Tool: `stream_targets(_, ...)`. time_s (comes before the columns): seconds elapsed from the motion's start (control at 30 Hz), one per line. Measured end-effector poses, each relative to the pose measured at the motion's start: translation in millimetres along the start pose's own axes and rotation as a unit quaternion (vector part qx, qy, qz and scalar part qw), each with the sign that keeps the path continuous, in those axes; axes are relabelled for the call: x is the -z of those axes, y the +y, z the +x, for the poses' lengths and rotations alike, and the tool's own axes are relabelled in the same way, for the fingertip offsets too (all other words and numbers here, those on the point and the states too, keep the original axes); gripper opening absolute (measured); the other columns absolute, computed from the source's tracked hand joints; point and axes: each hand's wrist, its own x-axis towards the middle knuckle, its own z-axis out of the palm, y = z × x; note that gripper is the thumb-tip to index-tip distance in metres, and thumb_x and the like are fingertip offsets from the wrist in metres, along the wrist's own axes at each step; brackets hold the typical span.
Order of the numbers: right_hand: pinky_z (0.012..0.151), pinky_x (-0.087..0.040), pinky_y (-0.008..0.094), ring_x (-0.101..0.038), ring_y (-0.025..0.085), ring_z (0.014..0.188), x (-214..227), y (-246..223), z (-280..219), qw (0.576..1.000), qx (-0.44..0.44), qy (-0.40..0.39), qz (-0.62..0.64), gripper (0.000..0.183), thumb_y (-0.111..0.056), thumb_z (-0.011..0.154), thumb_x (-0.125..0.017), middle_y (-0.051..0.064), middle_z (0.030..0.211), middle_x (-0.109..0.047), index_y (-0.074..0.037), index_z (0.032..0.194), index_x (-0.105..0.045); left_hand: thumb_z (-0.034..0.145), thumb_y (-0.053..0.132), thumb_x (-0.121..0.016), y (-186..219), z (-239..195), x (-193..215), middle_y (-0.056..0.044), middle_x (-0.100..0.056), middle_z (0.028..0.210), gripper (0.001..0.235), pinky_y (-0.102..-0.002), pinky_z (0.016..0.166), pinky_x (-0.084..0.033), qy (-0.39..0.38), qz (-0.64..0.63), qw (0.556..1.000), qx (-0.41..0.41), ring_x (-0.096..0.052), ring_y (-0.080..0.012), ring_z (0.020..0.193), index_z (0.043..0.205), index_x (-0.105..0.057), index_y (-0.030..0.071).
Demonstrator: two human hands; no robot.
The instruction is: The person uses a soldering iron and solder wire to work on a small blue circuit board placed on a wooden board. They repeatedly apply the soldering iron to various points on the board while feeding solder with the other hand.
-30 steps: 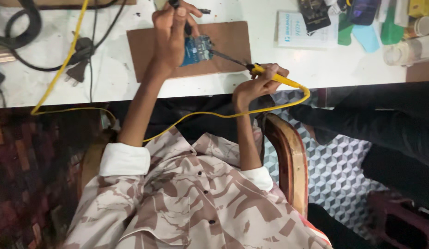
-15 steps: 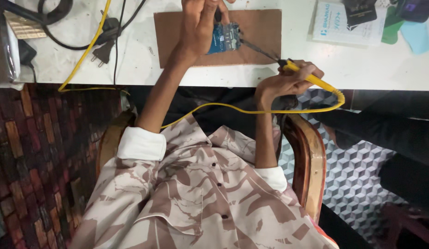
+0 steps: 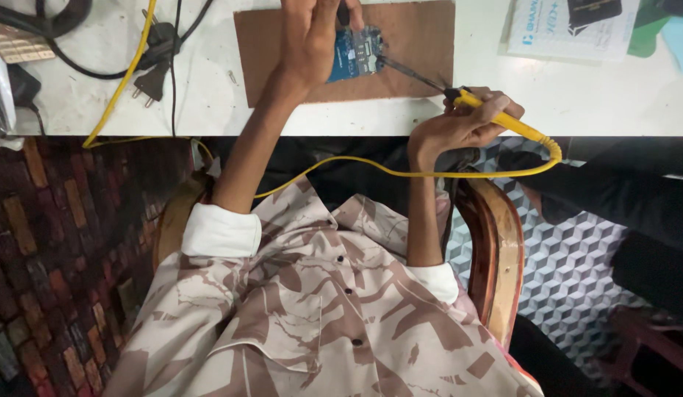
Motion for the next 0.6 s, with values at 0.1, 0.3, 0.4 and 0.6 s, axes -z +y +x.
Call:
stream_targets(0.1, 0.054, -0.038, 0.023, -0.048, 0.008, 0.063, 3, -1, 0, 1.0, -0.01, 0.01, 0.0, 0.039, -0.041, 0.105, -0.061, 0.002, 0.081, -0.054, -0.002, 0.108, -0.054, 0.119, 0.043, -0.035, 2, -2, -1, -0.007, -0.067, 0.078, 0.053, -0.031, 0.07, -0.049, 0.001, 0.019, 1.0, 0.007, -0.065, -0.015, 0.072, 0.095, -0.06, 0.003)
stream_targets(0.3, 0.064, -0.039, 0.025, -0.048, 0.01, 0.071, 3, -7, -2, 1.0, -0.017, 0.02, -0.003, 0.037, -0.038, 0.104, -0.064, 0.002, 0.084, -0.052, -0.002, 0.108, -0.055, 0.119, 0.045, -0.038, 5, -7, 0, -0.007, -0.069, 0.081, 0.055, -0.03, 0.073, -0.052, 0.005, 0.021, 0.999, 0.034, -0.068, -0.0155, 0.075, 0.094, -0.062, 0.003)
stream_targets(0.4, 0.067, -0.041, 0.026, -0.05, 0.011, 0.073, 3, -2, 1, 0.999, -0.01, 0.024, 0.023, 0.035, -0.036, 0.104, -0.066, 0.003, 0.085, -0.054, -0.002, 0.107, -0.055, 0.119, 0.045, -0.038, 5, -6, 0, -0.007, -0.07, 0.08, 0.056, -0.03, 0.072, -0.051, 0.0, 0.042, 0.999, 0.026, -0.066, -0.0157, 0.074, 0.092, -0.063, 0.002)
stream_targets(0.6, 0.062, -0.044, 0.024, -0.055, 0.01, 0.069, 11, 7, 4, 0.998, -0.034, 0.045, 0.005, 0.036, -0.034, 0.103, -0.065, 0.004, 0.084, -0.057, 0.0, 0.111, -0.057, 0.12, 0.043, -0.034, 2, -5, 1, -0.006, -0.07, 0.08, 0.056, -0.03, 0.075, -0.055, -0.005, 0.054, 0.998, 0.015, -0.069, -0.0142, 0.074, 0.094, -0.064, 0.003)
